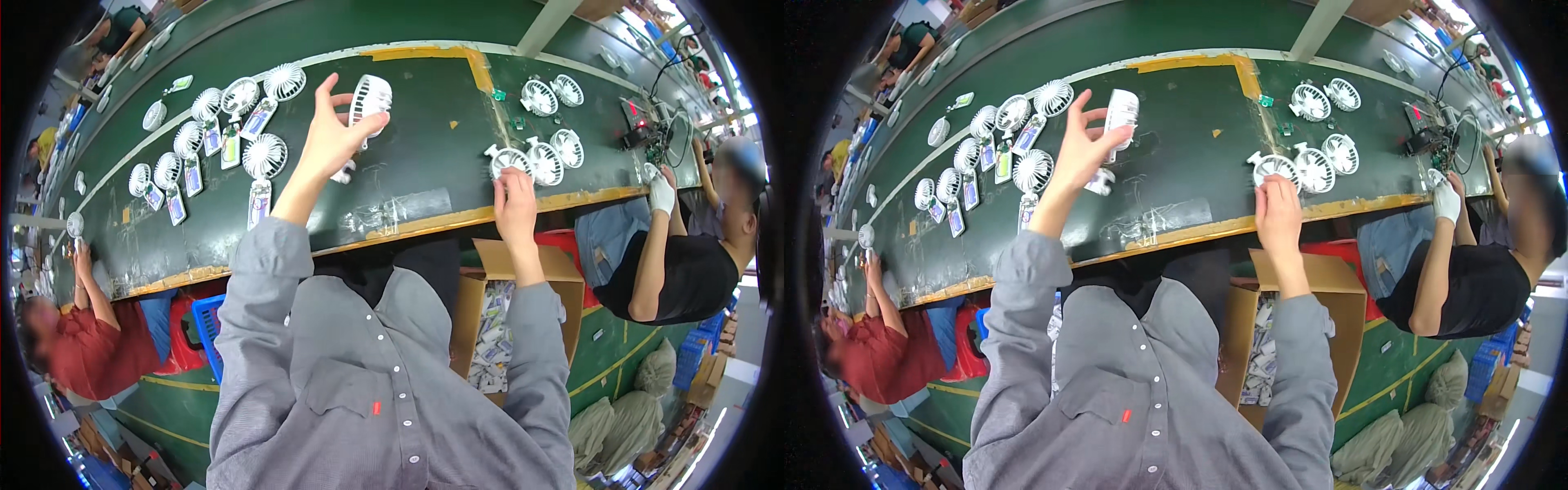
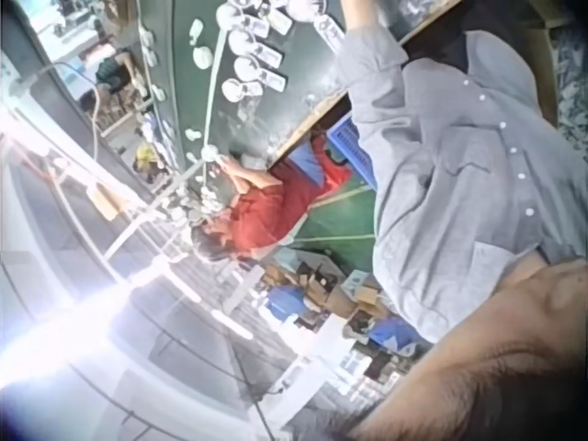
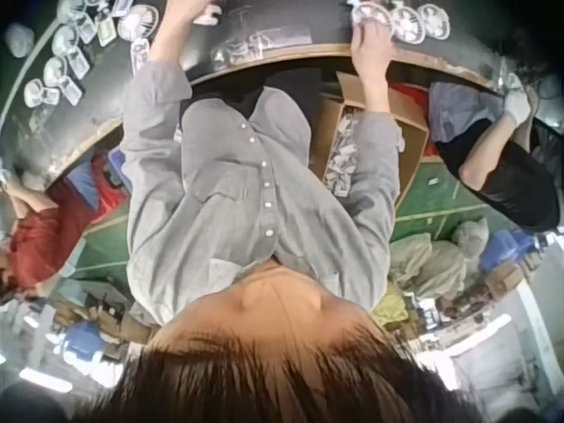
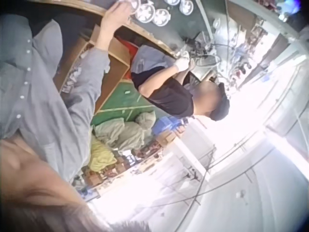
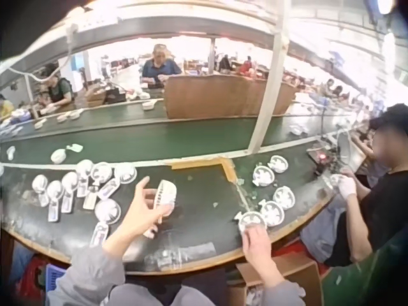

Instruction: Assembling portable handheld fans on a production line by attaching labels and components.

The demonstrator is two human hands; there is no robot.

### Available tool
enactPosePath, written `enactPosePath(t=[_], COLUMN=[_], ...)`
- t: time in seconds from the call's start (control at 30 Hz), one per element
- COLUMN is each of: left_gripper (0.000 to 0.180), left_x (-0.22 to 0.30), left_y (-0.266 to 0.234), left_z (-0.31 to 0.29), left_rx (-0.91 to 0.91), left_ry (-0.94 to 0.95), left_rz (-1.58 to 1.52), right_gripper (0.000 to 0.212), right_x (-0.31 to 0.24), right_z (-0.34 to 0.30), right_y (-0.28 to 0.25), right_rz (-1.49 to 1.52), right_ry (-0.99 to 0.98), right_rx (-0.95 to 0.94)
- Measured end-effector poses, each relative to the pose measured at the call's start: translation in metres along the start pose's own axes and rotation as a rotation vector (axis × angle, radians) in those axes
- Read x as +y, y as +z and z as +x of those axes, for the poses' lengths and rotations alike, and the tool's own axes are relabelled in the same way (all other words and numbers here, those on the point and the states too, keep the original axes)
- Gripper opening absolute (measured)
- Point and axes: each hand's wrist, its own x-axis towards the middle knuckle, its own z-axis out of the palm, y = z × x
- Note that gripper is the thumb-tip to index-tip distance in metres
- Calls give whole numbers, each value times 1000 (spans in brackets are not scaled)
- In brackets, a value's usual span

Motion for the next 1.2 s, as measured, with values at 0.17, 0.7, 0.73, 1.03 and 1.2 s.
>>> enactPosePath(t=[0.17,0.7,0.73,1.03,1.2], left_gripper=[81,69,77,42,44], left_x=[43,-20,-29,-5,8], left_y=[-24,-24,-21,18,16], left_z=[-39,-131,-136,-191,-209], left_rx=[-240,85,165,-346,-397], left_ry=[136,-56,34,683,462], left_rz=[-511,-407,-176,51,67], right_gripper=[26,29,31,20,20], right_x=[29,-193,-191,-174,-185], right_z=[21,-62,-61,-77,-78], right_y=[-5,-21,-27,-68,-70], right_rz=[-223,1895,1758,1479,1267], right_ry=[35,694,751,759,722], right_rx=[192,-441,-475,-536,-581])
